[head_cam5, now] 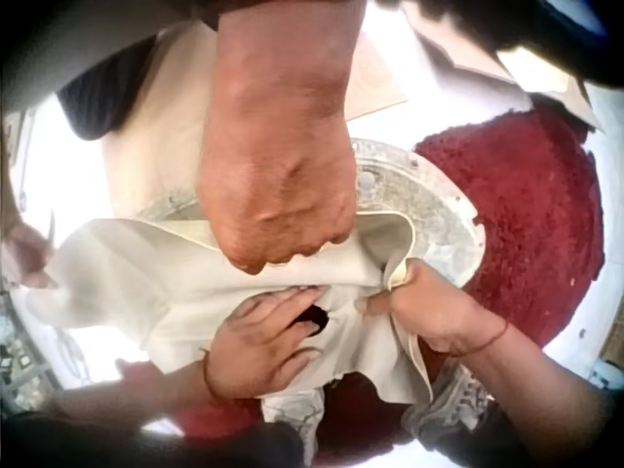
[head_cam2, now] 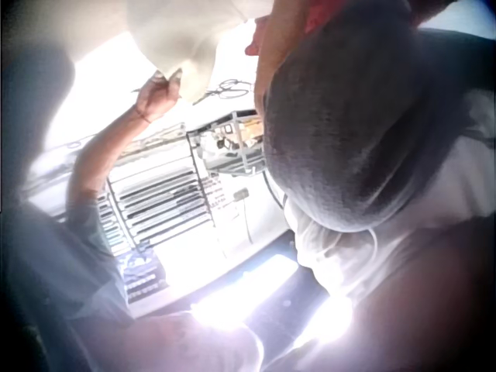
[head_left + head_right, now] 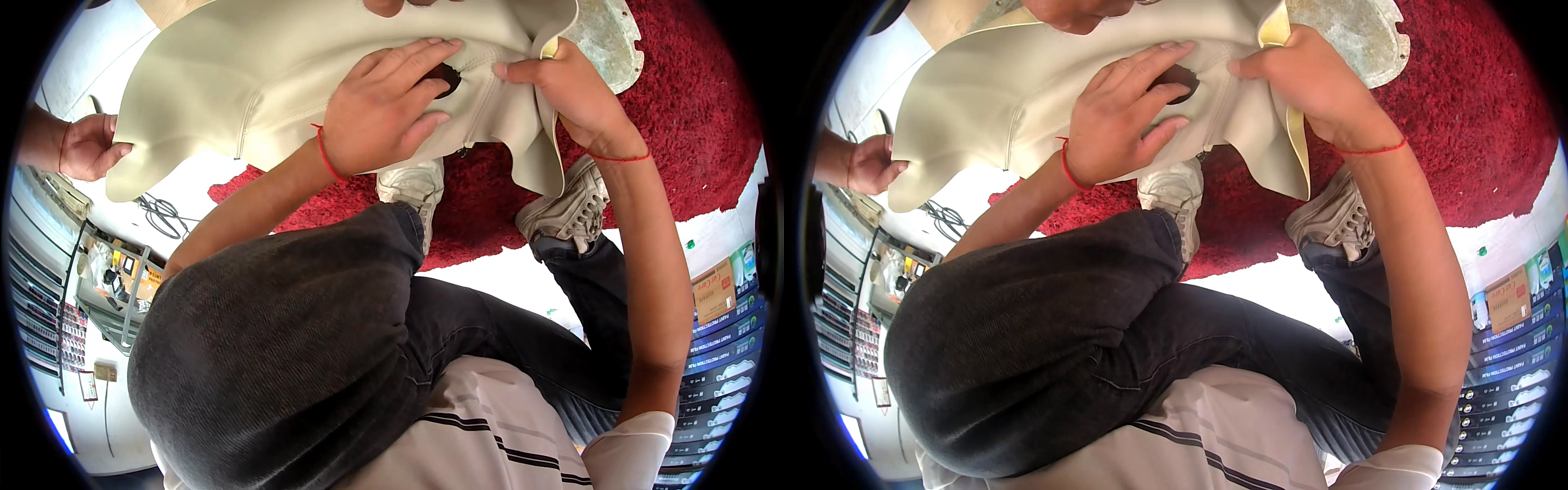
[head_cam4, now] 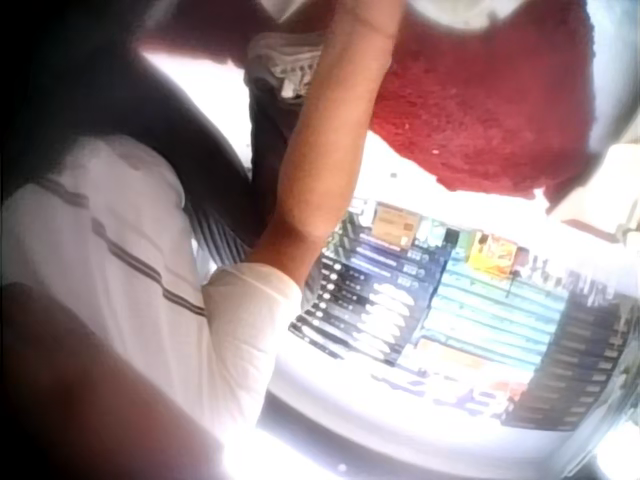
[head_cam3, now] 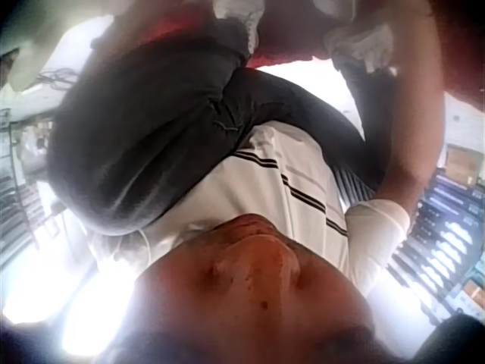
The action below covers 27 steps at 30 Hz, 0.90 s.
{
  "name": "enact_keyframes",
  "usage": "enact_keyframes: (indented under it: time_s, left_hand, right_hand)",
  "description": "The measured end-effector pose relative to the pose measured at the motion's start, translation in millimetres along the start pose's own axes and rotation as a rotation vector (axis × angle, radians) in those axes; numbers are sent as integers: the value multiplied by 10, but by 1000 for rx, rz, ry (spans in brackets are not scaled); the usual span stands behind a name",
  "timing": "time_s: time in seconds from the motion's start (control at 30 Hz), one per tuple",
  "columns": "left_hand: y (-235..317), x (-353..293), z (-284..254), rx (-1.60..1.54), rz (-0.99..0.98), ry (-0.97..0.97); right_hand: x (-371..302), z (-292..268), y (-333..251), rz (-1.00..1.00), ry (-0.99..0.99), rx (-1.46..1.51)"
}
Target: The person sits on the floor and fits a piece of beige carpet onto a white plastic panel. They align the carpet, press it into place, and smooth it down with their hands.
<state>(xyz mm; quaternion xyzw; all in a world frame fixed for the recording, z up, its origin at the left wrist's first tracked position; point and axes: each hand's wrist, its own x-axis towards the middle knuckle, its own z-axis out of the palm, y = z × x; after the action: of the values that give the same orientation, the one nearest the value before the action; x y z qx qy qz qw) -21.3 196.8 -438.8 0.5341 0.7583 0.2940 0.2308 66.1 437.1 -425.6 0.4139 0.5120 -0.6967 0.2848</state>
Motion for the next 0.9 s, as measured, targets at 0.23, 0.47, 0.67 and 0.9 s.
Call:
enact_keyframes:
  time_s: [0.23,0.47,0.67,0.9]
  left_hand:
    - [-3,-1,-19,50,61,-71]
    - [11,31,-28,65,58,-85]
    - [6,44,-2,0,22,-90]
    - [7,19,3,49,5,-130]
  right_hand:
    - [83,-90,249,-86,109,-357]
    - [58,26,253,-195,273,-466]
    - [-484,546,80,-521,398,-755]
    - [-463,606,144,-427,419,-738]
